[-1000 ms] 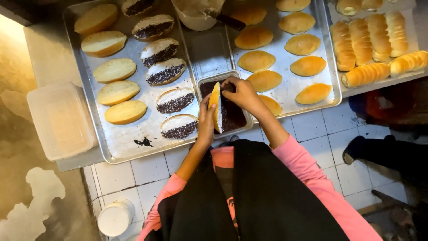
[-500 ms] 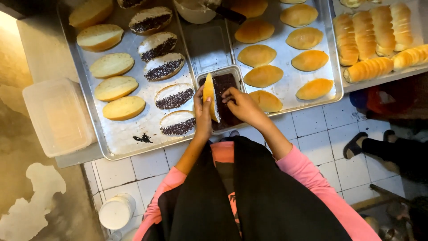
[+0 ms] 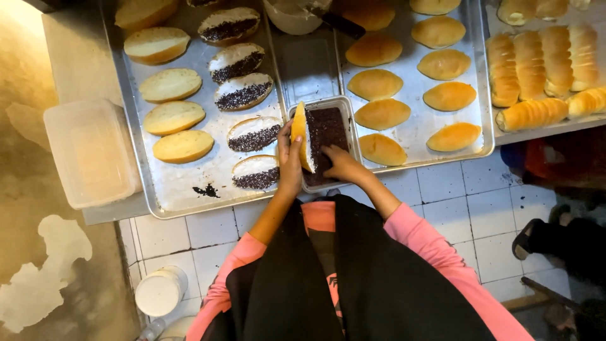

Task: Spreading cream and applying chocolate sprinkles to sliced bread in a bakery production area.

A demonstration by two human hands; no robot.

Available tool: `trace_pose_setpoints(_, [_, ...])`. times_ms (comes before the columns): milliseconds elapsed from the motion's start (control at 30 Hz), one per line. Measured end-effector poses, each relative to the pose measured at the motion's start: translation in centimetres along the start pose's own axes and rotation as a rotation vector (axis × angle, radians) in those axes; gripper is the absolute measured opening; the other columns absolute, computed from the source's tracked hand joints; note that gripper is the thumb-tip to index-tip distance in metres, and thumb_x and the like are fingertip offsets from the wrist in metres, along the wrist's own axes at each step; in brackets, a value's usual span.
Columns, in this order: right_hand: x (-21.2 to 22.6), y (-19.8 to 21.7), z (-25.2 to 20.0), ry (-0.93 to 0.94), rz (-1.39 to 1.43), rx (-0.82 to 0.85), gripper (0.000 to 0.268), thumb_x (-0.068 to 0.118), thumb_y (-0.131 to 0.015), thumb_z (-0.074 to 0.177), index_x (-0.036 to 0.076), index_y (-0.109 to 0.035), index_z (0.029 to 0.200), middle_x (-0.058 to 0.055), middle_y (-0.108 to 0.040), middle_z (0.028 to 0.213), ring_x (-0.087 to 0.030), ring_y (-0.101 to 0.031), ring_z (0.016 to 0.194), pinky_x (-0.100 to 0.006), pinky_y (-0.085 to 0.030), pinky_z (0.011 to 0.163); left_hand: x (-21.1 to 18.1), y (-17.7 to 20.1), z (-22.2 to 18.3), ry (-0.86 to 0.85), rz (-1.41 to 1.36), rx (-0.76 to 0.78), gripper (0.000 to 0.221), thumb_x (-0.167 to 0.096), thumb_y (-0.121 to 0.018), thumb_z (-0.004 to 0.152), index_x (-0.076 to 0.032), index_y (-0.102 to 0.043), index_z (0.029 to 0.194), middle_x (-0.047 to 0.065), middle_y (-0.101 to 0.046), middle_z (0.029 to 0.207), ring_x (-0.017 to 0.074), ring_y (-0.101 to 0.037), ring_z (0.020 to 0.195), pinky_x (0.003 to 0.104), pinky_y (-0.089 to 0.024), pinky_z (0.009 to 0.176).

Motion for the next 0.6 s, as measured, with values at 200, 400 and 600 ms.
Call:
trace_pose_setpoints(200, [1.1, 2.4, -0.8, -0.003, 0.146, -0.053, 0.066, 0.022, -0.084, 0.068, 0.005, -0.065, 0.130, -0.026, -0.071, 0.113, -0.041, -0.067, 0.109, -0.046, -0.053, 0.093, 0.2, -0.1, 0.1, 0.006, -0.003, 0.003, 0.048, -0.016, -0.054, 0.106, -0.002, -0.042, 0.150, 0.014, -0.049, 0.149, 0.0221, -0.047, 0.137, 0.033, -0.036, 0.118])
trace_pose_setpoints(400, [6.2, 8.3, -4.0, -0.129, 0.390, -0.130, 0.051, 0.022, -0.075, 0.077, 0.001, -0.064, 0.122, -0.026, -0.072, 0.088, -0.040, -0.076, 0.078, -0.045, -0.058, 0.069, -1.3, -0.9, 0.0, 0.071, 0.054, 0.023, 0.049, -0.018, -0.053, 0.105, -0.003, -0.040, 0.150, 0.013, -0.050, 0.145, 0.0213, -0.050, 0.132, 0.033, -0.040, 0.114])
trace_pose_setpoints(600, [9.1, 12.8, -4.6, 0.125, 0.270, -0.342, 0.035, 0.015, -0.078, 0.081, -0.003, -0.068, 0.109, -0.023, -0.071, 0.082, -0.031, -0.071, 0.068, -0.040, -0.055, 0.062, -0.4, -1.0, -0.4, 0.059, 0.065, 0.060, 0.049, -0.017, -0.053, 0.104, -0.001, -0.041, 0.149, 0.014, -0.051, 0.144, 0.0210, -0.051, 0.131, 0.033, -0.040, 0.113])
Point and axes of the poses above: each hand's wrist, its own z-axis towards the middle knuckle, its own y-axis out of the back of the hand, x = y × z, the point moved 3 cm from there along z, towards the middle knuckle
